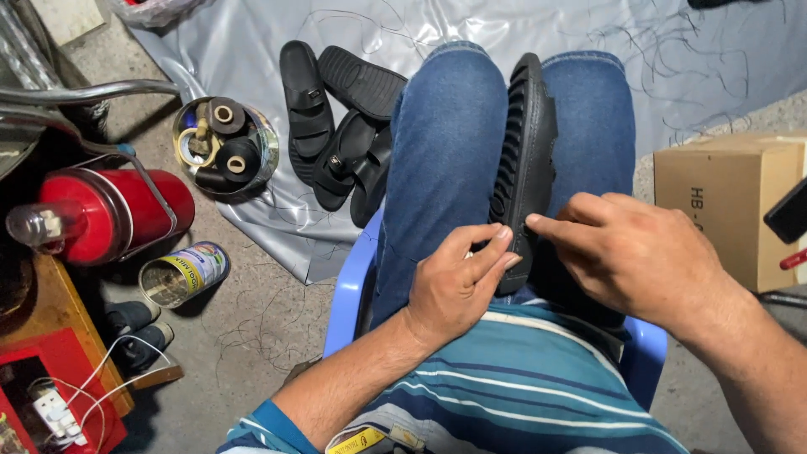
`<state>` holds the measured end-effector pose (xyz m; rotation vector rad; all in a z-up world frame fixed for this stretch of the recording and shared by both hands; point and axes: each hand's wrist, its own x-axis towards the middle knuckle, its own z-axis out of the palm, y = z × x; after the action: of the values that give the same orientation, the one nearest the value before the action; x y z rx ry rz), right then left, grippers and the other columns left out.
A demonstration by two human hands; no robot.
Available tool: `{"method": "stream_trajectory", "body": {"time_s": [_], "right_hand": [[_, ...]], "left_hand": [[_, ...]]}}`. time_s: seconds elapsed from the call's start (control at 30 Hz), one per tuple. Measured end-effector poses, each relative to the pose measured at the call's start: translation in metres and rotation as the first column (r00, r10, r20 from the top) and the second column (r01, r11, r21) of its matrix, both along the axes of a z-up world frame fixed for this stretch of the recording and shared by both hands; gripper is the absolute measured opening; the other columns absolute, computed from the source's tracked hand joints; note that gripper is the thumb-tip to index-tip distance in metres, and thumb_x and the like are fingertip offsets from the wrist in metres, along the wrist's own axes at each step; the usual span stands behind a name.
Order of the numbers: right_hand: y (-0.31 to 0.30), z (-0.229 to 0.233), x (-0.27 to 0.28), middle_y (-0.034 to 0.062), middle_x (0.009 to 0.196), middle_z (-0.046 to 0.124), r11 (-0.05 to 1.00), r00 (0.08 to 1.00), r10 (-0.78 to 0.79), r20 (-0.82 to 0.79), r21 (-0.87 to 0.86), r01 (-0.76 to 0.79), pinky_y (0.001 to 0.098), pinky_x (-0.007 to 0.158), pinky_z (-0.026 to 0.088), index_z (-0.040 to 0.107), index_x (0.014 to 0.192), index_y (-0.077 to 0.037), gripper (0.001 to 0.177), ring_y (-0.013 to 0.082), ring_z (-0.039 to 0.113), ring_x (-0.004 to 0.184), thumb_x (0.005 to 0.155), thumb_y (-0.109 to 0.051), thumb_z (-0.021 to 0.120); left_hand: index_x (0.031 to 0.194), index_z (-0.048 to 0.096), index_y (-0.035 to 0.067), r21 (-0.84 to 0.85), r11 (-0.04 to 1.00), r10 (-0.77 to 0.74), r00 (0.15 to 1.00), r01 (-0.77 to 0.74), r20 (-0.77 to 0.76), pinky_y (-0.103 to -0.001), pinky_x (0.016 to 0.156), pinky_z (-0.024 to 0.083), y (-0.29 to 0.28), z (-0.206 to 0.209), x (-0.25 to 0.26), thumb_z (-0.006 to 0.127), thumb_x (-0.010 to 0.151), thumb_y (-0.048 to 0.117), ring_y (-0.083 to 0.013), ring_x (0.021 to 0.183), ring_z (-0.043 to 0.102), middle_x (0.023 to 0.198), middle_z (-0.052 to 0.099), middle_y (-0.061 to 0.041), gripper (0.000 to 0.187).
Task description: Hand-sewing the sole of a sandal using a needle and thread to repair it.
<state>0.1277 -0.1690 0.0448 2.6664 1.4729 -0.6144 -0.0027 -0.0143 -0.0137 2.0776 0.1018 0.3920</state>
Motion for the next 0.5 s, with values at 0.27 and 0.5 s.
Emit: {"method": "stream_trajectory", "body": {"time_s": [0.27,0.5], "right_hand": [[-0.004,-0.019,0.003,-0.0023,0.086,0.064,0.915,0.999,-0.011,-0.035,0.403,0.024,0.0291,0.055,0.049,0.065,0.098,-0.018,0.017,0.0165,0.062,0.076,0.082,-0.021,0.062],[-0.005,-0.01,-0.002,0.0005,0.086,0.067,0.871,0.983,-0.135,-0.125,0.458,0.178,0.0267,0.062,0.048,0.065,0.093,-0.012,0.011,0.0147,0.063,0.075,0.082,-0.016,0.064]], "left_hand": [[0.117,0.052,0.011,0.067,0.998,-0.024,0.994,0.017,0.107,-0.027,0.072,0.058,-0.003,-0.004,0.01,0.066,0.09,0.012,-0.0204,0.091,0.066,0.107,0.06,-0.011,0.031],[0.115,0.054,0.023,0.061,0.985,-0.152,0.975,0.164,-0.161,-0.027,0.05,0.052,0.021,0.005,0.012,0.062,0.09,0.024,-0.0131,0.068,0.057,0.095,0.057,-0.001,0.027]]}}
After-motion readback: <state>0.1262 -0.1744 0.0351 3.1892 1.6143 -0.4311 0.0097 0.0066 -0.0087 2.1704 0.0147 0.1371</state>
